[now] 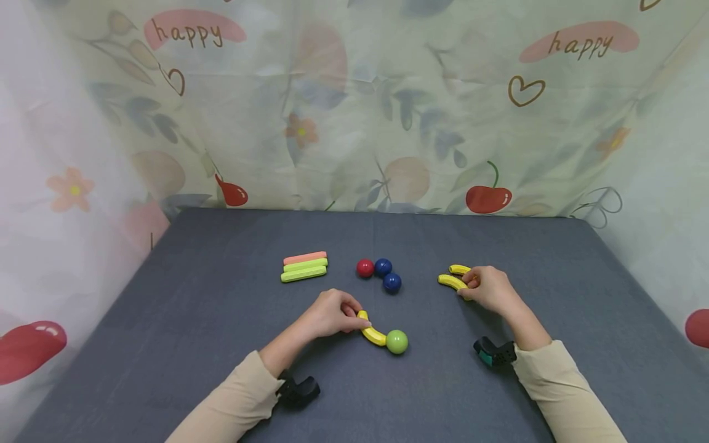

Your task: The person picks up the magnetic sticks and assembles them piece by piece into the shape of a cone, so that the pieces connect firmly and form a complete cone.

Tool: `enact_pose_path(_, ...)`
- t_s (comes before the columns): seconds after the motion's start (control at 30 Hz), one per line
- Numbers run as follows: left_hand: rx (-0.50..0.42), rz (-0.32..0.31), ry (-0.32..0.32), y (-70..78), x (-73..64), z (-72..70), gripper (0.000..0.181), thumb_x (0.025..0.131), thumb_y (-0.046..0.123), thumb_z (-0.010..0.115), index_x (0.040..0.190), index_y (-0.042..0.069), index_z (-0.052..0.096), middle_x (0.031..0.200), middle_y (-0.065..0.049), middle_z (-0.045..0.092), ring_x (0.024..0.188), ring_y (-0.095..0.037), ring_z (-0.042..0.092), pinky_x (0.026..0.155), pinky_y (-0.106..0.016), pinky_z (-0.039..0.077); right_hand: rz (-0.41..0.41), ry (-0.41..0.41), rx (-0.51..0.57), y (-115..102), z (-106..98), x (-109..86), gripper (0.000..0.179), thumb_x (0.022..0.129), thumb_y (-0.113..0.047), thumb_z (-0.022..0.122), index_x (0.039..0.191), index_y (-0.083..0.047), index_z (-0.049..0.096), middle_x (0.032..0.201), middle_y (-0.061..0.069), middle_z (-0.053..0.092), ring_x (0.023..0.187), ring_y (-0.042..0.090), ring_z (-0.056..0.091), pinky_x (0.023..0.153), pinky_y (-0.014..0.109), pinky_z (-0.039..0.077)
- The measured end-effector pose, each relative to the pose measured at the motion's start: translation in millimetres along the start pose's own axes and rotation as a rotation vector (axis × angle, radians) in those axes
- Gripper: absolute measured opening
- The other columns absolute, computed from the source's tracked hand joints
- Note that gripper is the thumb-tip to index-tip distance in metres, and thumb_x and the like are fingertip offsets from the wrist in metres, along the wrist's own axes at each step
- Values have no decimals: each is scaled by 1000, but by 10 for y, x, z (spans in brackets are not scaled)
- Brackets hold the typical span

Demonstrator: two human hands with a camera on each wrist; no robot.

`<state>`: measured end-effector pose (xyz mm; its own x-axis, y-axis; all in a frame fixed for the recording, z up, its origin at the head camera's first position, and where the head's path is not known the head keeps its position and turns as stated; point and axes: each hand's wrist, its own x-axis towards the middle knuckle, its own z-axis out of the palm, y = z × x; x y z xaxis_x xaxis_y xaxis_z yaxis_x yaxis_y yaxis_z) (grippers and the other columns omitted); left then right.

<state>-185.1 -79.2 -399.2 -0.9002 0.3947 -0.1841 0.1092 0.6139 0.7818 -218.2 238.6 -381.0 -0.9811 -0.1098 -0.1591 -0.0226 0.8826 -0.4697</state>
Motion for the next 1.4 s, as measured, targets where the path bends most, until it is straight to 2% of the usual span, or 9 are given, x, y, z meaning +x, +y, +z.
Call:
enact_pose_path(0.1, 0, -1, -1, 6, -2, -3, 28, 76, 24, 77, 94, 3, 69, 69, 0, 62, 55, -7, 52, 52, -19, 40, -6, -40, -7, -9, -3, -10, 28, 83, -16, 67, 102, 5, 65, 91, 16, 64, 78, 21, 56, 65, 29, 45)
enact_pose_path(0.23, 0, 6, -4, 7, -5, -4, 28, 76, 23, 77, 93, 3, 69, 68, 0, 62, 55, -7, 52, 52, -19, 40, -44, -48, 16, -36, 11, -32, 23, 82, -15, 66, 97, 2, 66, 87, 12, 63, 75, 17, 54, 63, 27, 43)
enact_pose_path(0.33, -1, 10, -4, 0, -3, -3, 28, 76, 23, 77, 93, 3, 69, 69, 0, 62, 54, -7, 52, 52, -19, 41, -86, -61, 92, -66, 37, -43, 22, 81, -15, 66, 96, 2, 64, 85, 10, 62, 71, 15, 54, 61, 25, 45)
enact_pose_path(0.57, -6, 19, -6, -17, 8, -1, 28, 76, 23, 77, 94, 3, 70, 70, 0, 62, 55, -7, 53, 53, -19, 42, -196, -165, 296, -191, 132, -108, 22, 81, -10, 67, 94, 4, 55, 80, 9, 60, 64, 12, 56, 58, 24, 50)
enact_pose_path(0.8, -1, 14, -2, -9, 5, -1, 29, 76, 23, 77, 94, 2, 69, 70, -1, 62, 55, -7, 53, 53, -19, 42, -271, -317, 432, -298, 253, -197, 39, 85, -10, 64, 116, 7, 47, 89, 15, 65, 69, 13, 63, 65, 26, 53)
enact_pose_path(0.9, 5, 11, 3, -7, 3, 1, 29, 75, 23, 78, 94, 2, 69, 69, -1, 62, 55, -7, 53, 53, -19, 42, -276, -383, 482, -329, 303, -235, 40, 86, -13, 65, 115, 7, 48, 89, 14, 67, 71, 13, 64, 67, 27, 55)
enact_pose_path(1.1, 6, 2, 5, -8, -2, 1, 30, 75, 23, 78, 94, 2, 69, 70, -1, 63, 56, -7, 53, 53, -19, 43, -241, -473, 558, -372, 388, -274, 34, 84, -19, 69, 101, 4, 50, 84, 10, 70, 71, 14, 66, 68, 27, 56)
enact_pose_path(1.27, 6, 6, 3, -7, 0, 0, 29, 75, 24, 77, 94, 2, 69, 70, -1, 62, 55, -7, 53, 53, -19, 43, -204, -501, 587, -393, 424, -276, 35, 83, -22, 70, 95, 2, 48, 80, 8, 70, 69, 13, 66, 67, 28, 56)
enact_pose_path(1.4, 3, 9, -2, -4, -1, -3, 30, 76, 24, 77, 94, 2, 69, 70, -1, 62, 55, -7, 53, 53, -19, 42, -184, -500, 586, -399, 433, -273, 40, 84, -23, 70, 103, 4, 46, 79, 6, 69, 68, 12, 66, 66, 28, 56)
